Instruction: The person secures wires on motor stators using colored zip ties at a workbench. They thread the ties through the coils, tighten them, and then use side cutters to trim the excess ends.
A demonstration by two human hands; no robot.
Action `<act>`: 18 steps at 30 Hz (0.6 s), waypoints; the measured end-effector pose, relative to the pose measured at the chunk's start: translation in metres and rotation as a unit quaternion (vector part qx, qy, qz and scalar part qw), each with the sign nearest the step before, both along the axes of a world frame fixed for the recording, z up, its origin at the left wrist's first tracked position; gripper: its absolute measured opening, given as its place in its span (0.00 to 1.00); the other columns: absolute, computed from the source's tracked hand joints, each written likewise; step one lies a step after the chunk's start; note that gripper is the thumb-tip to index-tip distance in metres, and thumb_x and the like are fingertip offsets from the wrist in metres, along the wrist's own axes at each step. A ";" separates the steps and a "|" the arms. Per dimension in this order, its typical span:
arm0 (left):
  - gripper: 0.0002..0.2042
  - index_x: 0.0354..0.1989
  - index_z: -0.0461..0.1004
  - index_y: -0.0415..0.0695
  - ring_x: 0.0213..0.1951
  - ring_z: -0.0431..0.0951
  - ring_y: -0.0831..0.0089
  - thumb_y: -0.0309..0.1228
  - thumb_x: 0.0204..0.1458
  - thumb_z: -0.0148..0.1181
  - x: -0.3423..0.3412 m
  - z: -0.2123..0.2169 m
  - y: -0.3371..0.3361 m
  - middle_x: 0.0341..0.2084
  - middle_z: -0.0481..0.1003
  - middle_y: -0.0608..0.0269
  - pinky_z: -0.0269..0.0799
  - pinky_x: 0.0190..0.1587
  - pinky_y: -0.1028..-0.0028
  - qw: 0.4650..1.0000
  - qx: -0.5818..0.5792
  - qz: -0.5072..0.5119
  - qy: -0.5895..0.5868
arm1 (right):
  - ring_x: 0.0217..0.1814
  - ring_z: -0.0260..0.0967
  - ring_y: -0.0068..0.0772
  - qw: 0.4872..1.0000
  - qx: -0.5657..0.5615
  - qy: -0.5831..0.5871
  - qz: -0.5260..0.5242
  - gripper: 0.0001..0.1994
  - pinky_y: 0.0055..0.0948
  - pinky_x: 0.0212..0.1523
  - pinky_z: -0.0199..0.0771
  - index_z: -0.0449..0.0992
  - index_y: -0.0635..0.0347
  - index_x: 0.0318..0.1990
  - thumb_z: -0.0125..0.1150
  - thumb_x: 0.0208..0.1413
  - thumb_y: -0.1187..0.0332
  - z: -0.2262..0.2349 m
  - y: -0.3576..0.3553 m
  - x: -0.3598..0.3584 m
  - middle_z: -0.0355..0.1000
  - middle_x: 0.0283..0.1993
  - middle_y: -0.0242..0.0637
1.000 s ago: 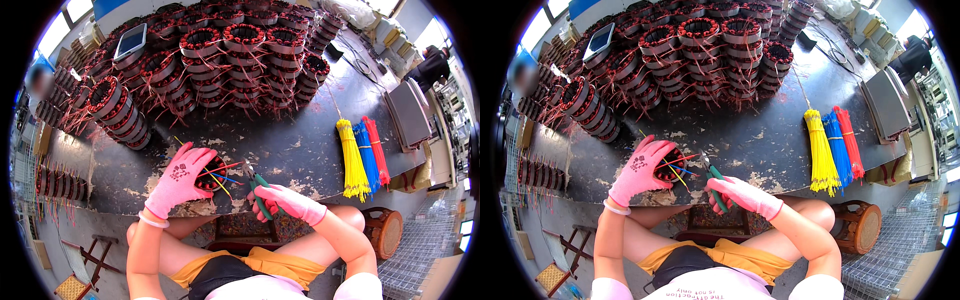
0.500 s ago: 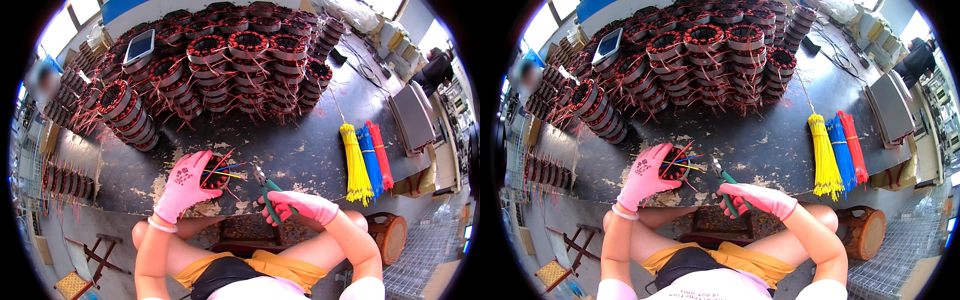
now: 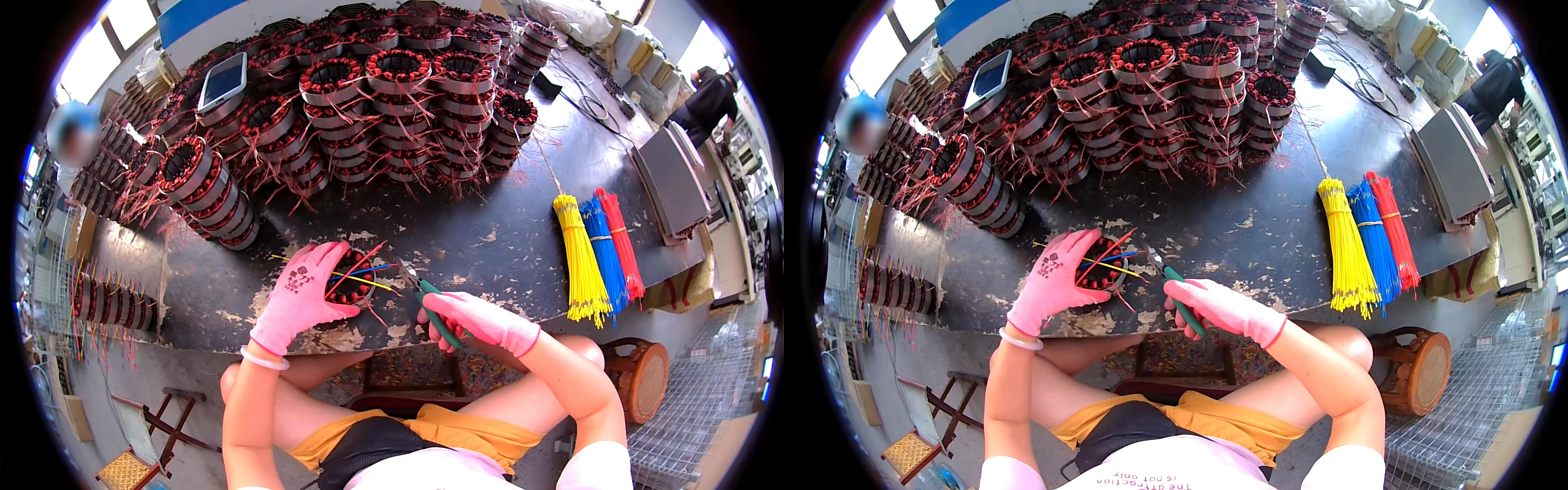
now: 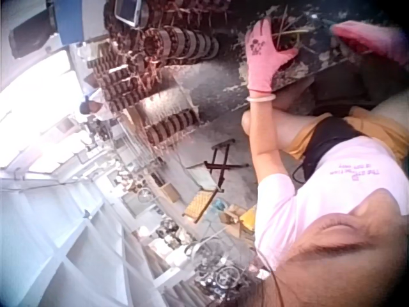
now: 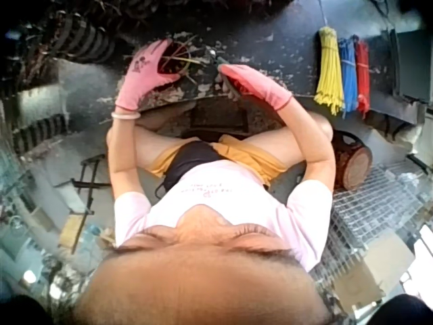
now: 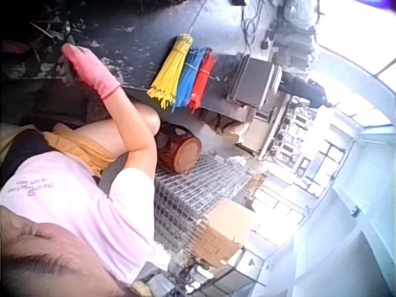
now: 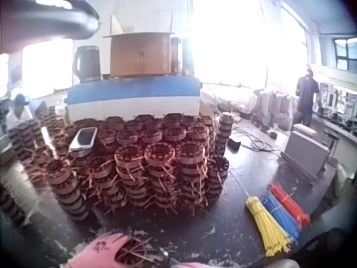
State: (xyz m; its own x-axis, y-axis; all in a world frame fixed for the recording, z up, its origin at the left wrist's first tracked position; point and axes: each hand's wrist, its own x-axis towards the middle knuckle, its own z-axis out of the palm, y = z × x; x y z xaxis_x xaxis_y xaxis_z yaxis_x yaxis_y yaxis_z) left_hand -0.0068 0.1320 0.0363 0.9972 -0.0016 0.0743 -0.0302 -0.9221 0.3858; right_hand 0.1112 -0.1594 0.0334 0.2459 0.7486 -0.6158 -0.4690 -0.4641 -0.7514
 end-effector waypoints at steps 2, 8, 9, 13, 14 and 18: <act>0.49 0.68 0.65 0.42 0.64 0.68 0.46 0.44 0.33 0.80 -0.002 0.001 0.000 0.63 0.69 0.49 0.62 0.69 0.55 1.000 0.000 0.006 0.000 | 0.30 0.75 0.28 1.000 -0.004 -0.001 -0.010 0.29 0.27 0.32 0.76 0.73 0.64 0.50 0.53 0.67 0.40 -0.008 0.004 -0.001 0.75 0.33 0.36; 0.49 0.68 0.64 0.40 0.63 0.69 0.48 0.47 0.35 0.80 -0.009 0.004 -0.020 0.61 0.70 0.49 0.64 0.67 0.55 0.993 0.015 0.111 0.049 | 0.32 0.76 0.29 0.997 0.026 0.027 -0.065 0.30 0.28 0.35 0.78 0.73 0.64 0.53 0.53 0.68 0.41 -0.001 -0.007 0.003 0.77 0.35 0.37; 0.49 0.68 0.64 0.40 0.63 0.69 0.48 0.48 0.35 0.79 -0.010 0.004 -0.024 0.61 0.70 0.49 0.65 0.66 0.55 0.987 0.016 0.144 0.063 | 0.37 0.79 0.31 0.995 0.033 0.074 -0.060 0.31 0.30 0.41 0.81 0.72 0.64 0.58 0.52 0.68 0.40 0.000 -0.012 0.002 0.78 0.40 0.38; 0.48 0.67 0.65 0.39 0.61 0.71 0.48 0.49 0.37 0.79 -0.016 -0.005 -0.019 0.60 0.70 0.49 0.67 0.65 0.56 0.992 0.053 0.103 -0.040 | 0.44 0.80 0.34 0.990 0.014 0.141 -0.002 0.33 0.32 0.48 0.81 0.69 0.62 0.61 0.52 0.67 0.38 0.004 -0.019 -0.007 0.78 0.46 0.39; 0.48 0.67 0.65 0.39 0.60 0.71 0.48 0.49 0.37 0.78 -0.015 -0.004 -0.019 0.60 0.70 0.49 0.67 0.65 0.56 0.993 0.046 0.102 -0.032 | 0.44 0.80 0.33 0.990 0.013 0.143 0.006 0.33 0.32 0.48 0.81 0.69 0.62 0.61 0.52 0.67 0.38 0.000 -0.019 -0.007 0.78 0.46 0.39; 0.47 0.66 0.66 0.39 0.59 0.72 0.48 0.49 0.37 0.78 -0.013 -0.003 -0.020 0.59 0.71 0.50 0.67 0.64 0.56 0.994 0.033 0.103 -0.012 | 0.43 0.80 0.33 0.990 0.013 0.136 0.024 0.34 0.32 0.47 0.81 0.69 0.61 0.60 0.53 0.66 0.37 -0.005 -0.010 -0.011 0.77 0.46 0.39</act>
